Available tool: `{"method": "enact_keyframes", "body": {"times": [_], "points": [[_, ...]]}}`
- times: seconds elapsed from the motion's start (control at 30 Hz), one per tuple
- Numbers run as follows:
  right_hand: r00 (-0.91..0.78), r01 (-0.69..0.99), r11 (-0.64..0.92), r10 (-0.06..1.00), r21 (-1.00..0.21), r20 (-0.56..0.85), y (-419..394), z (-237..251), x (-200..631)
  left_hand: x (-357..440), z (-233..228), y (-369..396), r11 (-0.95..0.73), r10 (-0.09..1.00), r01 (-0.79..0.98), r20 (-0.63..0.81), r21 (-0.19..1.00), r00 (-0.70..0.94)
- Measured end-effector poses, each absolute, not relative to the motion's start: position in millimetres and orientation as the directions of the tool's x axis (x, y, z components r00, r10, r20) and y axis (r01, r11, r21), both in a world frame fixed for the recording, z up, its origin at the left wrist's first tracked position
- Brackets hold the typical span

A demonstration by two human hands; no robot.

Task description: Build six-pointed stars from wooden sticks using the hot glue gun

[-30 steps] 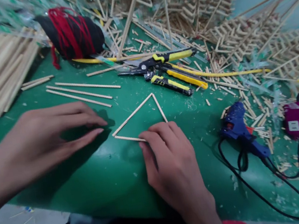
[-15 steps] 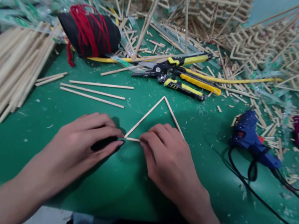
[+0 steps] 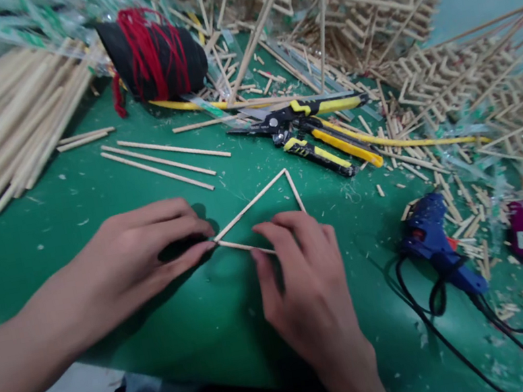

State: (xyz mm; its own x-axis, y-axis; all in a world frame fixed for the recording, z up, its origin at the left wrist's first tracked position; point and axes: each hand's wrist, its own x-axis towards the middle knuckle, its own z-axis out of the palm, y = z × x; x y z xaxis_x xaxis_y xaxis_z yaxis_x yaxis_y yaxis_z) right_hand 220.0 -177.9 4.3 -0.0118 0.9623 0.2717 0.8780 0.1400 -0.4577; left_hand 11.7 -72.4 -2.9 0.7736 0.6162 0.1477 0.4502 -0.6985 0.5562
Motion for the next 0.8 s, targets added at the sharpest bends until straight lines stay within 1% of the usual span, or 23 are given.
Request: {"method": "enact_keyframes", "body": {"times": [0.1,0.17,0.23,0.37,0.47,0.63,0.8], "points": [[0.127,0.882,0.062,0.923,-0.467,0.364,-191,14,233,17,-2,-76,-0.666,0.689,0.532,0.158,0.523,0.708],[0.191,0.892,0.003,0.904,-0.453,0.382,-201,16,244,24,-3,-82,-0.671,0.705,0.554,0.191,0.493,0.683],[0.223,0.897,-0.04,0.901,-0.44,0.372,-208,14,252,33,-4,-90,-0.683,0.7,0.56,0.201,0.469,0.685],[0.205,0.899,-0.062,0.934,-0.433,0.292,-213,3,257,49,-5,-101,-0.704,0.688,0.592,0.166,0.393,0.707],[0.184,0.901,-0.063,0.952,-0.43,0.246,-210,-4,255,55,-6,-103,-0.721,0.68,0.602,0.184,0.344,0.709],[0.178,0.898,-0.057,0.954,-0.437,0.242,-205,-10,252,56,-8,-104,-0.729,0.677,0.618,0.178,0.296,0.714],[0.176,0.892,-0.042,0.949,-0.451,0.26,-204,-13,253,60,-9,-105,-0.738,0.672,0.623,0.202,0.26,0.712]]}}
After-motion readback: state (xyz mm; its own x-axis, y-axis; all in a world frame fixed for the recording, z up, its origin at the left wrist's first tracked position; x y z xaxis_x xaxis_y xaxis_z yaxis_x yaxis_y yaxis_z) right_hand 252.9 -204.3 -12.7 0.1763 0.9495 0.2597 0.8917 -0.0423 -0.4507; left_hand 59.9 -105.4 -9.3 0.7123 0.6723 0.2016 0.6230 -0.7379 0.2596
